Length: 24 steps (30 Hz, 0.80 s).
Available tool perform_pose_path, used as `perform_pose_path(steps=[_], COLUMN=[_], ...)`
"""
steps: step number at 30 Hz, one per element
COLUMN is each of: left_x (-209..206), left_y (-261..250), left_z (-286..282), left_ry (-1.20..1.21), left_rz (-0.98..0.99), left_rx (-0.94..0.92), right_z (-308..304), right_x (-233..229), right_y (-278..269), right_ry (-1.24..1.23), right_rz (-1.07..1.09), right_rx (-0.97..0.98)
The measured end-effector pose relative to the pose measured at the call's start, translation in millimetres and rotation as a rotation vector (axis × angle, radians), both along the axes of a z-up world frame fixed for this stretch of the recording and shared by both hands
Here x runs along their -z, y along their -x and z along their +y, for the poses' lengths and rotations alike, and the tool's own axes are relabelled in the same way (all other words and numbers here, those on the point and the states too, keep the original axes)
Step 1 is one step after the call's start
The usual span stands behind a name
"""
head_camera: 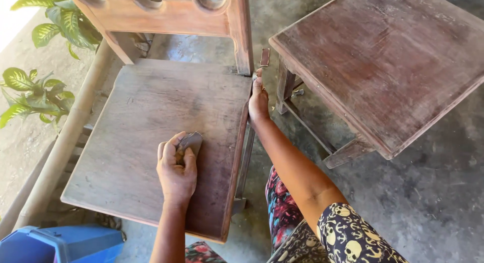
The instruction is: The person sands the surface of a wooden stool using a sanding block held in the left hand. They move the block back and forth across the seat and edges to smooth the wood.
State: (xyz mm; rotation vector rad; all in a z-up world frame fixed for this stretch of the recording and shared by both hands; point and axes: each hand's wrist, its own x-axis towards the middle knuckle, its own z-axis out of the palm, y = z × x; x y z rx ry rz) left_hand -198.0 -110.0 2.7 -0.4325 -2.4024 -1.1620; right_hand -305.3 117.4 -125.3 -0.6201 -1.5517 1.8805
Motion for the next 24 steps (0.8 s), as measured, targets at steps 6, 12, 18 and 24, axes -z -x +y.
perform_pose_path(steps=[6, 12, 18, 24], left_x=[-3, -5, -6, -1], left_y=[-1, -2, 3, 20], left_z=[6, 6, 8, 1], left_ry=[0.064, 0.097, 0.051, 0.036], left_rz=[0.009, 0.010, -0.037, 0.025], left_rx=[0.000, -0.014, 0.004, -0.006], right_z=[-25, -7, -13, 43], right_x=[-30, -3, -29, 13], right_y=[-60, -12, -34, 17], right_ry=[-0.022, 0.090, -0.048, -0.034], right_rz=[0.209, 0.186, 0.124, 0.059], right_rx=[-0.199, -0.143, -0.171, -0.096])
